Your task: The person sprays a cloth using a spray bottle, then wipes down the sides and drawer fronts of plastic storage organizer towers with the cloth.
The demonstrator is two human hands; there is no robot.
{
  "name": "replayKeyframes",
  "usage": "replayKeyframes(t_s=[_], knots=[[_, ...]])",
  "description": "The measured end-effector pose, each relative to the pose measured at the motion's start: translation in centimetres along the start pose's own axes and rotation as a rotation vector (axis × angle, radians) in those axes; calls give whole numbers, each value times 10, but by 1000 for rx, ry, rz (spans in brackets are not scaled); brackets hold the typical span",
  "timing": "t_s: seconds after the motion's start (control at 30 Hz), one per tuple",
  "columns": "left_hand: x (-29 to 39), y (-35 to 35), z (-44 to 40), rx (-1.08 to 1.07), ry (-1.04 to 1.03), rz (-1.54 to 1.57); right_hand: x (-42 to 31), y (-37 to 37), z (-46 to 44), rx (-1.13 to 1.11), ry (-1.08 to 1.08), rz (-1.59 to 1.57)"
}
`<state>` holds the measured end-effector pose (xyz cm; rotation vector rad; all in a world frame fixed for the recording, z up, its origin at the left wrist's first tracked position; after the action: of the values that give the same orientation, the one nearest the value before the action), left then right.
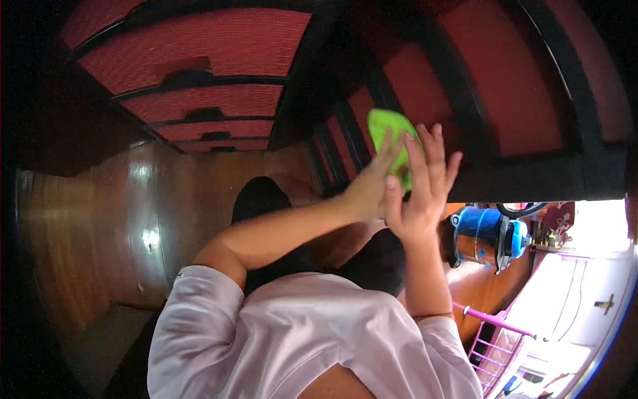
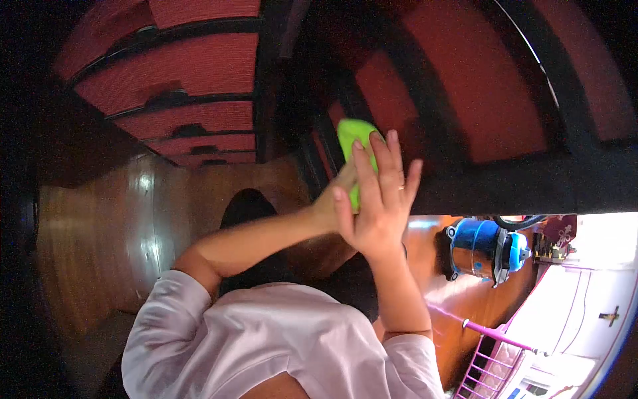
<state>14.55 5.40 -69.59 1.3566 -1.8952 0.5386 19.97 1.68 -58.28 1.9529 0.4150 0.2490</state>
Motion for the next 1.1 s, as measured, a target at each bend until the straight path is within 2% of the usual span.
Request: replayKeyframes(t_s=[0.1, 0.2, 0.27, 0.33, 0.43, 0.53, 0.57, 0.6, 0.67, 0.77, 0.87, 0.93, 1.0, 1.1], knots=[[-11, 13, 35, -226, -121, 86, 12, 7, -1, -11, 47, 43], [-35, 42, 38, -72, 76, 309, 16, 8, 6, -50, 19, 29], [-47, 53, 16, 220, 219, 329, 18, 0, 8, -69, 34, -96], [-59, 63, -6, 305, 175, 119, 11, -7, 0, -139, 43, -74], [-65, 48, -23, 396, 269, 382, 13, -26, -8, -130, -4, -54], [-59, 43, -22, 190, 458, 142, 25, -44, -5, -131, -27, -28], [-55, 36, -18, 158, 541, 221, 25, -48, -3, -128, -23, -22], [-63, 28, -8, 133, 485, 181, 25, -49, -2, -124, -18, -17], [-48, 17, -4, 52, 136, 51, 25, -49, -1, -150, -46, -43], [-40, 19, 0, 23, 307, 40, 28, -50, 0, -163, -16, -56], [-71, 41, -9, 151, 147, -213, 26, -47, 0, -185, -17, -59], [-105, 61, -22, 251, 163, -495, 25, -47, -1, -182, -17, -49], [-140, 75, -44, 268, 393, -668, 23, -46, -2, -196, -24, -45], [-188, 83, -74, 301, 821, -477, 22, -53, -5, -200, -51, -14]])
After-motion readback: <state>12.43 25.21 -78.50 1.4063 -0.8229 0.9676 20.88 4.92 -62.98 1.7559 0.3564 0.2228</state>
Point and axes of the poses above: each hand's wrist, its own z-axis away from the middle knuckle, its own y-axis out of the back of the hand, x = y × z, the point moved 1 cm from there along -z, towards the middle knuckle, and after that the axes turned 9 degrees about -x, right-handed, at the moved point
